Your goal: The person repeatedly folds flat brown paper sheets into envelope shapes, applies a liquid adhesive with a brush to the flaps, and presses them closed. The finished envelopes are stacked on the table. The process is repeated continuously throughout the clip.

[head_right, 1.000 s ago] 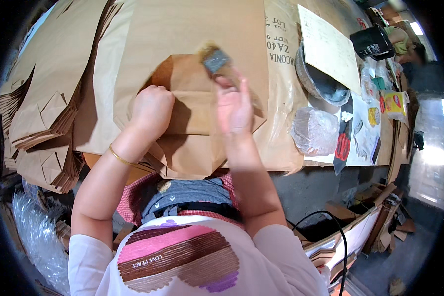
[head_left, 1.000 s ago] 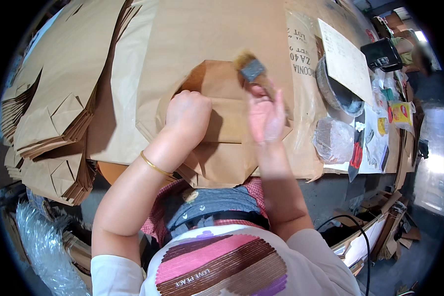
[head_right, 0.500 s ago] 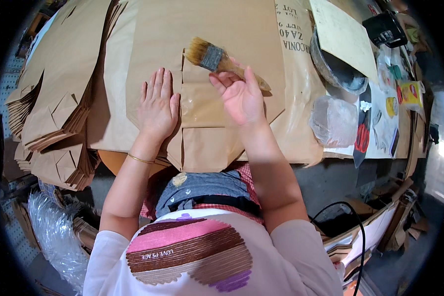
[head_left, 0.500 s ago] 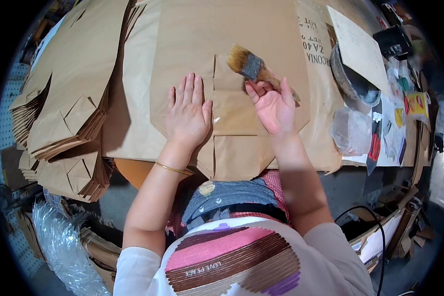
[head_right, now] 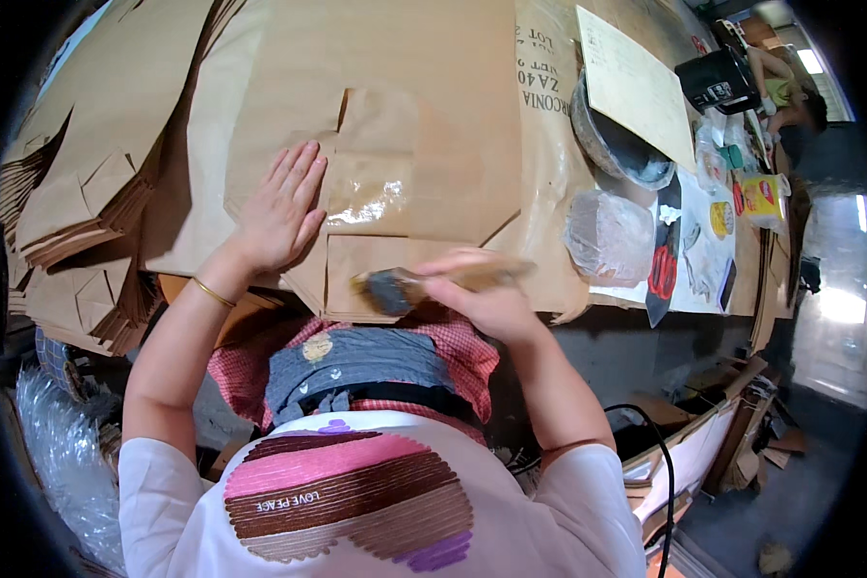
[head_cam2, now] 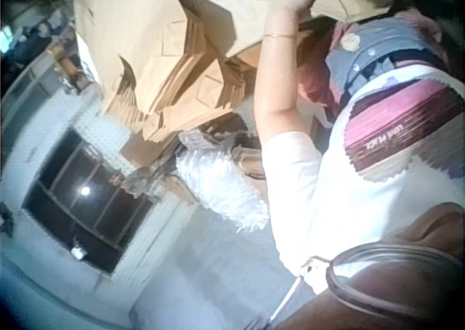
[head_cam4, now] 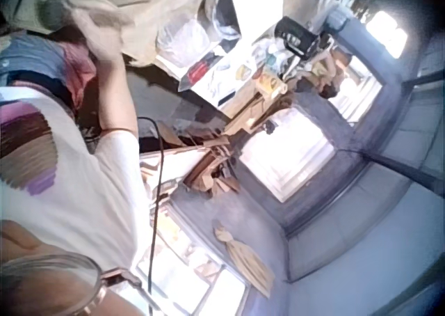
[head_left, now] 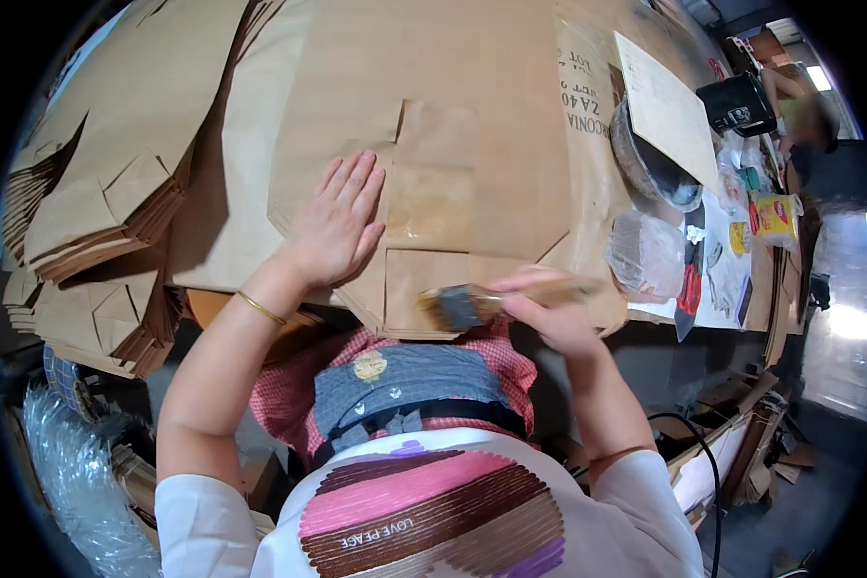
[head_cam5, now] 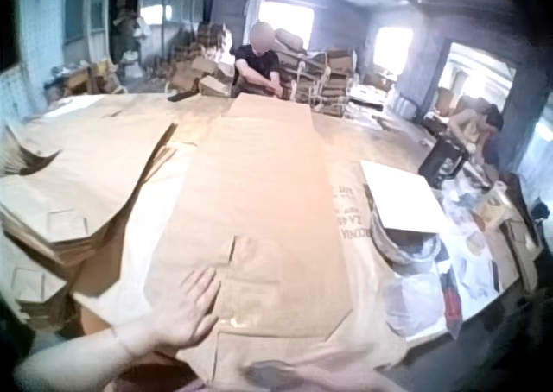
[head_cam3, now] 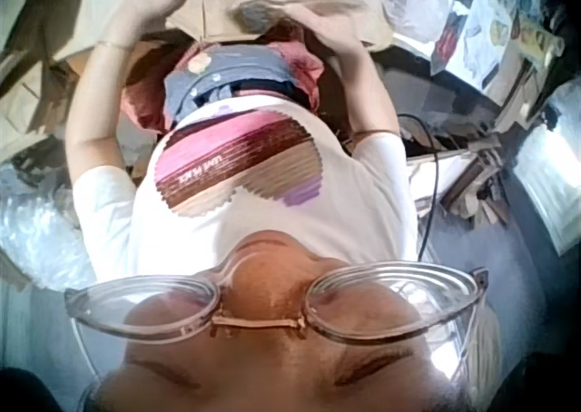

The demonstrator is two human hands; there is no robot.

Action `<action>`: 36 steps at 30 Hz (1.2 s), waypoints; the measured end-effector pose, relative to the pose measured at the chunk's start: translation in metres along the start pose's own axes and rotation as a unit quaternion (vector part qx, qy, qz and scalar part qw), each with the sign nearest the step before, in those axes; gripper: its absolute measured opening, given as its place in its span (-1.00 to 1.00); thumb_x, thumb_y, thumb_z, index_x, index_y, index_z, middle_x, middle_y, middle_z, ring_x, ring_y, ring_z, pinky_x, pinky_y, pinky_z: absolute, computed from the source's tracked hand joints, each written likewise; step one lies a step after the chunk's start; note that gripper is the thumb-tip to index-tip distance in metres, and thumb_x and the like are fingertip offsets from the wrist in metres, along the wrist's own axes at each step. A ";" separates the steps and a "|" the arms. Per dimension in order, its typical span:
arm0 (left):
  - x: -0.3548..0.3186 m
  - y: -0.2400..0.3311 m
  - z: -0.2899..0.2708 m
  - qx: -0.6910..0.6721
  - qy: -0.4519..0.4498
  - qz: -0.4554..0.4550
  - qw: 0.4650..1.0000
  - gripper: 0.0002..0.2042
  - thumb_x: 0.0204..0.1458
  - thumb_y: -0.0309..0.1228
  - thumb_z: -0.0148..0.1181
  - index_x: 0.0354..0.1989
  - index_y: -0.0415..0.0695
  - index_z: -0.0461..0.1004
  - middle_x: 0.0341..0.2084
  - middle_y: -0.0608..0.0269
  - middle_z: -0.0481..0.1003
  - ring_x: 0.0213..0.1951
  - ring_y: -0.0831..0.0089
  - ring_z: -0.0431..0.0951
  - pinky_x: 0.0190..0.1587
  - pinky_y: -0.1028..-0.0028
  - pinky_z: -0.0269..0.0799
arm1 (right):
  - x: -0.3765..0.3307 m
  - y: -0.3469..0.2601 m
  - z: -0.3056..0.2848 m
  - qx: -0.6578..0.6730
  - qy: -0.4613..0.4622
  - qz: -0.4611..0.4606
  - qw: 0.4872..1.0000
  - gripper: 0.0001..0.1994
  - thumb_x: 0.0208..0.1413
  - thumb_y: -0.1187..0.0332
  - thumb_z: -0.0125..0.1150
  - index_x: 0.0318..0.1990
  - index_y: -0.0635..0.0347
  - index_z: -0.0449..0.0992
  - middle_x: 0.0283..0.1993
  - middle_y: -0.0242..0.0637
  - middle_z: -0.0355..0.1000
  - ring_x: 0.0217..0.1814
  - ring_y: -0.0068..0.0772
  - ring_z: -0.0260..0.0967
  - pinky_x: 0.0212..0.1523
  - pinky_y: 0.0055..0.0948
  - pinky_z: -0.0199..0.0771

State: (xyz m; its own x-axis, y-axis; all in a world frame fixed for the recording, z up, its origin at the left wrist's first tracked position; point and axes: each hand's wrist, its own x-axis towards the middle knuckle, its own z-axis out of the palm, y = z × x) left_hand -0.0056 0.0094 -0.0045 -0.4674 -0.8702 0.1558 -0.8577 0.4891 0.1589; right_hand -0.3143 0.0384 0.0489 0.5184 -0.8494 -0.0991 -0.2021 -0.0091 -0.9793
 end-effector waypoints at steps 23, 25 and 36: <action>0.010 -0.030 0.001 -0.210 0.100 0.023 0.972 -0.71 0.16 -0.40 -0.01 -0.03 -0.31 0.46 0.03 -0.09 0.43 0.15 0.00 0.34 0.20 0.22 0.27 | 0.051 -0.043 0.074 -0.291 -0.059 -0.383 0.875 -0.77 -0.03 0.45 0.23 -0.18 0.32 0.53 -0.24 -0.20 0.48 -0.24 -0.19 0.47 -0.28 -0.35 0.49; 0.012 -0.026 0.003 -0.160 0.099 0.038 0.981 -0.70 0.14 -0.44 0.03 0.01 -0.29 0.45 0.06 -0.07 0.42 0.17 0.01 0.33 0.20 0.22 0.28 | 0.049 -0.033 0.080 -0.330 -0.115 -0.353 0.868 -0.79 -0.05 0.45 0.18 -0.22 0.32 0.52 -0.31 -0.20 0.45 -0.27 -0.18 0.45 -0.30 -0.33 0.49; 0.013 -0.017 0.013 -0.107 0.156 0.060 0.980 -0.72 0.10 -0.53 0.09 0.00 -0.27 0.45 0.04 -0.03 0.43 0.13 -0.02 0.35 0.13 0.24 0.35 | -0.024 -0.024 0.068 -0.347 -0.179 -0.242 0.888 -0.79 -0.08 0.48 0.29 -0.23 0.27 0.53 -0.29 -0.20 0.51 -0.29 -0.21 0.50 -0.36 -0.38 0.53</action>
State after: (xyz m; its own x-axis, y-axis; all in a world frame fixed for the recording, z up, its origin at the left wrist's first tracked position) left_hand 0.0004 -0.0114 -0.0183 -0.4449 -0.7615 0.4714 -0.7203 0.6170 0.3169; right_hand -0.2657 0.0946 0.0624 0.8904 -0.4354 0.1325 -0.2823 -0.7567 -0.5896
